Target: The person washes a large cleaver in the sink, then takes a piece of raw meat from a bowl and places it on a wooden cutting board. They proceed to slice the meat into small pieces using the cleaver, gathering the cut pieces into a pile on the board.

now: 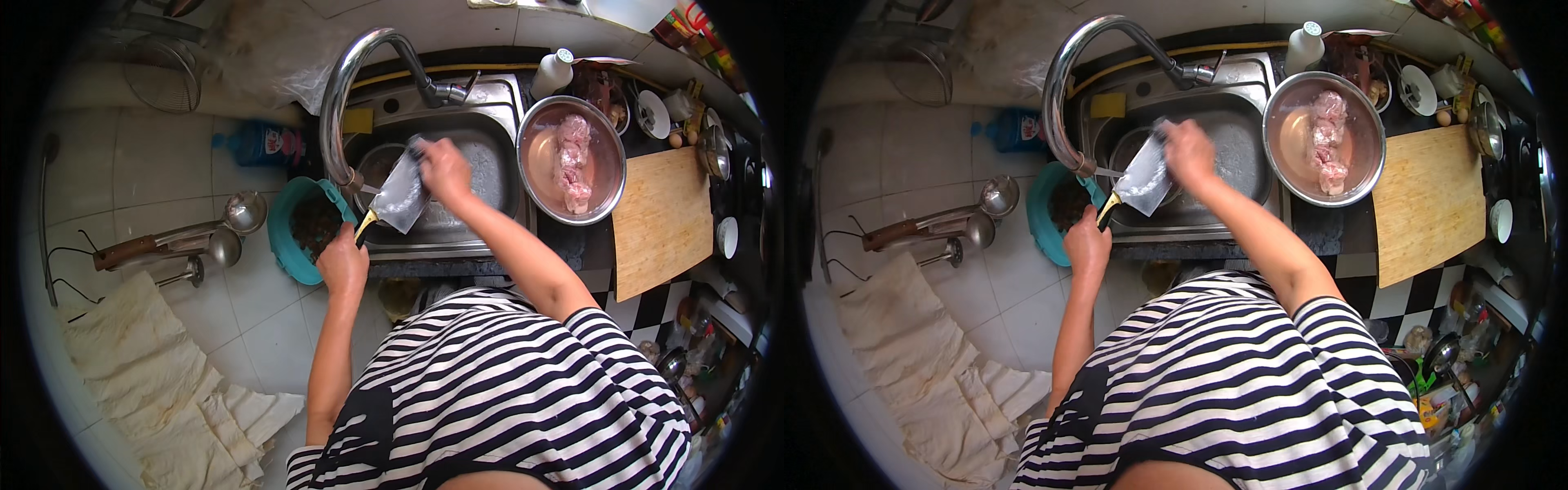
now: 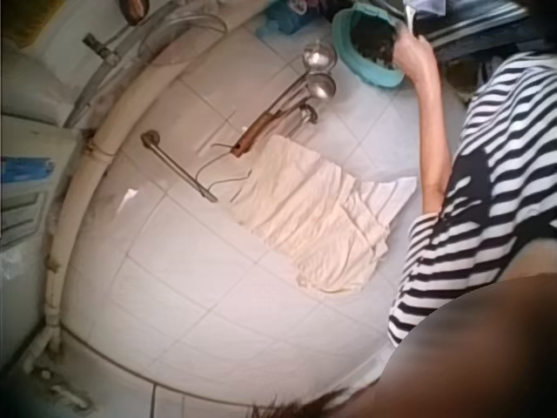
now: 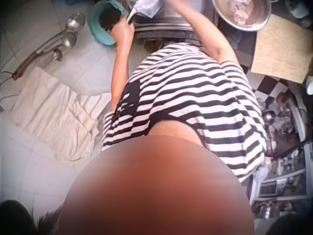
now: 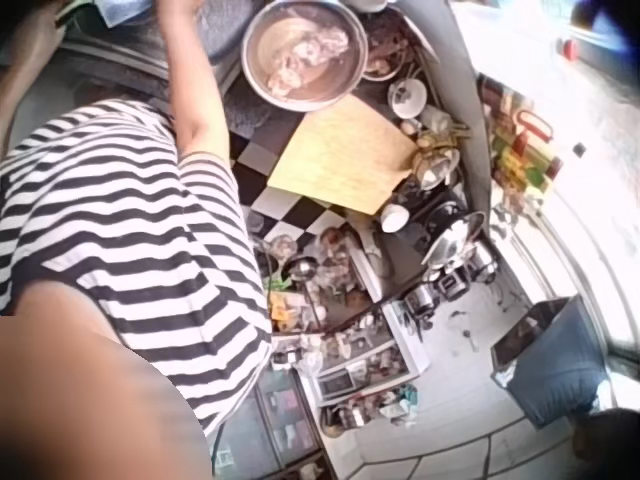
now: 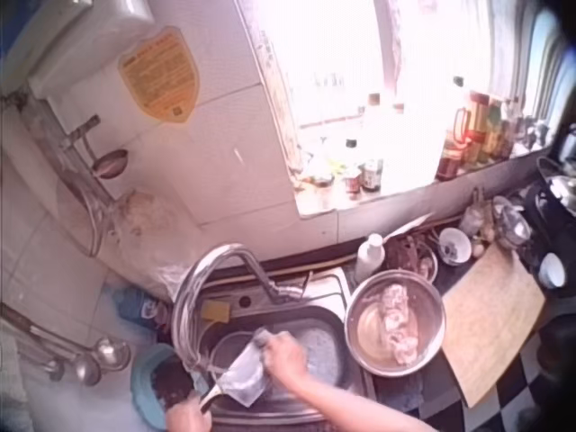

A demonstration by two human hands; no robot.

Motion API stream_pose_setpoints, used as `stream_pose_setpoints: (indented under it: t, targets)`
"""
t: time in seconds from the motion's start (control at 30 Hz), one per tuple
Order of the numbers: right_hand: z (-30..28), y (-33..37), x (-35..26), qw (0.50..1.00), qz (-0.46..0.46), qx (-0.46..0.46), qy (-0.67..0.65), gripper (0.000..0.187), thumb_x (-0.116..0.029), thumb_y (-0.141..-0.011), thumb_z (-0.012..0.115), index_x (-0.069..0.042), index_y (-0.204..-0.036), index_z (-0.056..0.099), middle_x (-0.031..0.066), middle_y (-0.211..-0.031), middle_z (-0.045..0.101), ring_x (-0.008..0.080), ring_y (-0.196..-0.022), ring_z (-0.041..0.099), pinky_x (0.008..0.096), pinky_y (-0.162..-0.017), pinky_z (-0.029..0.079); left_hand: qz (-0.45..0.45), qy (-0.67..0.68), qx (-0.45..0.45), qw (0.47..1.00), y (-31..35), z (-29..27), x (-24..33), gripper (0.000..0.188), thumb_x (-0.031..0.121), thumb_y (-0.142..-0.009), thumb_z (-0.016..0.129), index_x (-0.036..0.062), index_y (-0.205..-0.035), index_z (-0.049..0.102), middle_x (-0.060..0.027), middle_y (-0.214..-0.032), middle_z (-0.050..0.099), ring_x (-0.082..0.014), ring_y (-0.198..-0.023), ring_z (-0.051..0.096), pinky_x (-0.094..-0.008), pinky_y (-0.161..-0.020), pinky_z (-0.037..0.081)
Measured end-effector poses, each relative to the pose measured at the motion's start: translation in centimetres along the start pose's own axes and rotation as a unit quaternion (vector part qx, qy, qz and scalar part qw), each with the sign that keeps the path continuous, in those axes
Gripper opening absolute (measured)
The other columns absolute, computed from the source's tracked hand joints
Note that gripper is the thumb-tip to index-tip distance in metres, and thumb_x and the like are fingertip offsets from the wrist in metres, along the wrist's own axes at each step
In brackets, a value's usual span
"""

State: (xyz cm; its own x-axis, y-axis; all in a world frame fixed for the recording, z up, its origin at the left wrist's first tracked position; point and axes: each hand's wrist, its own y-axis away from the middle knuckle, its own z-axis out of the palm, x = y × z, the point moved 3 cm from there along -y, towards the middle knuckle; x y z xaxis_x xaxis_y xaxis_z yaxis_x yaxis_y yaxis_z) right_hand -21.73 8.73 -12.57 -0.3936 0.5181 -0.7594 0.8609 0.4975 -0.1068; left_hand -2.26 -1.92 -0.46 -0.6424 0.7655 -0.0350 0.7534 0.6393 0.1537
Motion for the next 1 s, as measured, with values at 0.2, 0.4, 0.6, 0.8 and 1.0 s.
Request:
stream_pose_setpoints:
  t: [0.2, 0.4, 0.6, 0.8, 1.0]
  targets:
    - [-0.7, 3.7, -5.0, 0.986, -0.15, -0.04, -0.062, 0.039, -0.009, -0.076, 0.067, -0.014, -0.114, 0.066, 0.0103, -0.093, 0.06, 0.0318, -0.09, 0.062, 0.0433, -0.073, 0.054, 0.009, 0.001, 0.022, 1.0, -0.7, -0.4, -0.8, 0.03, 0.014, -0.072, 0.071, 0.0093, -0.098, 0.057, -0.0159, -0.077, 0.068, -0.0398, -0.075, 0.066, -0.0514, -0.063, 0.05]
    - [-0.3, -0.7, 1.0, 0.999, 0.034, 0.026, 0.003, 0.042, -0.009, -0.075, 0.067, -0.014, -0.117, 0.066, 0.0117, -0.096, 0.062, 0.0326, -0.09, 0.064, 0.0448, -0.074, 0.054, 0.024, -0.015, 0.007, 1.0, -0.5, -1.1, -0.4, 0.032, 0.013, -0.071, 0.075, 0.008, -0.098, 0.057, -0.013, -0.08, 0.067, -0.0368, -0.078, 0.067, -0.0491, -0.063, 0.051]
    - [-1.1, 5.2, -6.6, 0.98, -0.166, -0.07, -0.087, 0.039, -0.01, -0.075, 0.066, -0.015, -0.113, 0.066, 0.0119, -0.091, 0.059, 0.0314, -0.09, 0.063, 0.0439, -0.07, 0.054, 0.008, -0.019, -0.003, 1.0, -0.5, -0.3, -0.7, 0.032, 0.015, -0.073, 0.074, 0.0092, -0.1, 0.058, -0.0137, -0.079, 0.068, -0.0372, -0.077, 0.067, -0.0498, -0.063, 0.051]
    - [-0.3, 1.9, -1.0, 0.999, -0.018, 0.002, 0.034, 0.038, -0.01, -0.076, 0.062, -0.016, -0.114, 0.066, 0.0121, -0.091, 0.06, 0.0328, -0.083, 0.064, 0.0456, -0.067, 0.054, 0.007, -0.007, -0.007, 1.0, -0.7, 0.1, -0.5, 0.035, 0.017, -0.073, 0.072, 0.0101, -0.105, 0.059, -0.0166, -0.077, 0.068, -0.039, -0.075, 0.067, -0.0518, -0.064, 0.051]
    - [-1.7, 6.0, -4.9, 0.992, -0.105, -0.067, -0.031, 0.044, -0.008, -0.077, 0.063, -0.015, -0.12, 0.065, 0.0097, -0.097, 0.059, 0.0302, -0.09, 0.062, 0.0439, -0.072, 0.054, -0.01, 0.001, 0.002, 1.0, -1.0, 0.3, -0.1, 0.034, 0.018, -0.076, 0.073, 0.0096, -0.105, 0.058, -0.0163, -0.078, 0.069, -0.039, -0.076, 0.067, -0.0512, -0.066, 0.052]
